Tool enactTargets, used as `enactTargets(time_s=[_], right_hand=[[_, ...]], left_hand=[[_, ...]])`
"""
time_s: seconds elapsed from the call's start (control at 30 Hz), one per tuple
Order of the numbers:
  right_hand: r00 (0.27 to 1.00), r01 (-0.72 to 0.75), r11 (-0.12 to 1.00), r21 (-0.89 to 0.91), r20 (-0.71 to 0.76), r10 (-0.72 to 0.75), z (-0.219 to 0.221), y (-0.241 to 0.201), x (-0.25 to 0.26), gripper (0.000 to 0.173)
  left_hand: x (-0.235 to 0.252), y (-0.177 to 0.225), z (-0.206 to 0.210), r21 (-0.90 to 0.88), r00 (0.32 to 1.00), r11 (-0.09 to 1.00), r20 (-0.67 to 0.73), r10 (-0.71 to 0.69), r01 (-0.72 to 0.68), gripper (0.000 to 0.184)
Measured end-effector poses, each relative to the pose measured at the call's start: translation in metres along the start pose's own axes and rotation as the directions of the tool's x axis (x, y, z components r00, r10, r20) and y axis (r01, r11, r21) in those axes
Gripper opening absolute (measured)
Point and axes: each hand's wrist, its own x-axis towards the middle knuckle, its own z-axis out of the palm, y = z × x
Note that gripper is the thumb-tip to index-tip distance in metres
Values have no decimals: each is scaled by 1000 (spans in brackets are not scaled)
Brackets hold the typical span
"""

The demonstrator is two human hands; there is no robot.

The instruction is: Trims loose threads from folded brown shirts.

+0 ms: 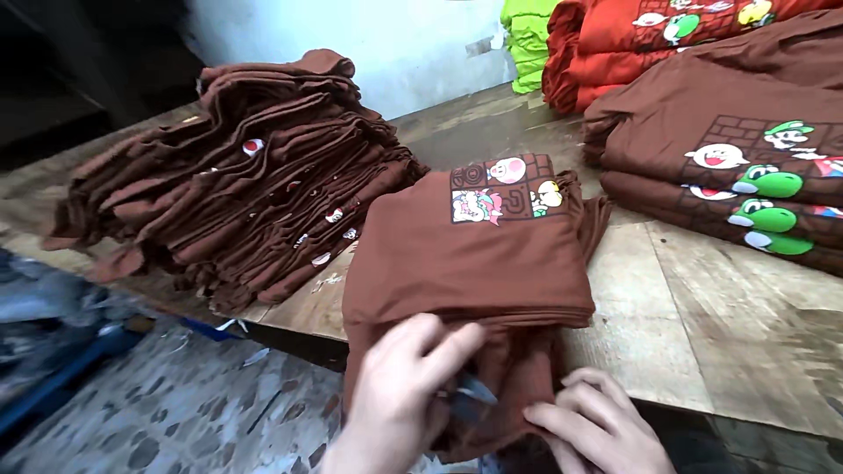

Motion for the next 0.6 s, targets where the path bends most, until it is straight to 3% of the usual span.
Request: enactTargets(time_s=[0.07, 0.13, 0.2, 0.27, 0.33, 0.4, 0.47, 0.53, 0.6], right_hand=[[1000, -19, 990, -140, -5, 19, -14, -1, 1, 7], [999, -53, 977, -206, -5, 53, -26, 0, 4, 13], [999, 7, 999, -54, -40, -10, -28, 3, 4, 11], [986, 163, 960, 228, -68, -151, -24, -2, 12, 9], [988, 148, 908, 392, -14, -154, -14, -22, 24, 4], [1000, -5, 970, 242, 27, -2, 8, -41, 37, 14], [996, -88, 991, -97, -25, 86, 40, -42, 48, 38], [995, 14, 968, -252, -93, -38, 58, -25, 47, 26], [978, 202, 973, -115, -23, -205, 36, -17, 43, 18]], left_hand=[[-10, -26, -28, 93, 997, 996, -77, -3, 10, 25], [-22, -50, -46, 192, 985, 979, -172, -29, 62, 20], [-29, -59, -48, 255, 973, 958, -219, -76, 133, 19], [-28, -51, -37, 237, 965, 951, -220, -144, 196, 21], [-22, -34, -26, 149, 950, 953, -210, -230, 264, 24], [-13, -21, -17, 85, 931, 939, -185, -314, 333, 25], [-5, -16, -6, 134, 904, 898, -162, -397, 418, 25], [0, -16, 4, 131, 874, 876, -222, -431, 465, 20], [-1, -20, 6, 165, 880, 889, -302, -367, 427, 12]])
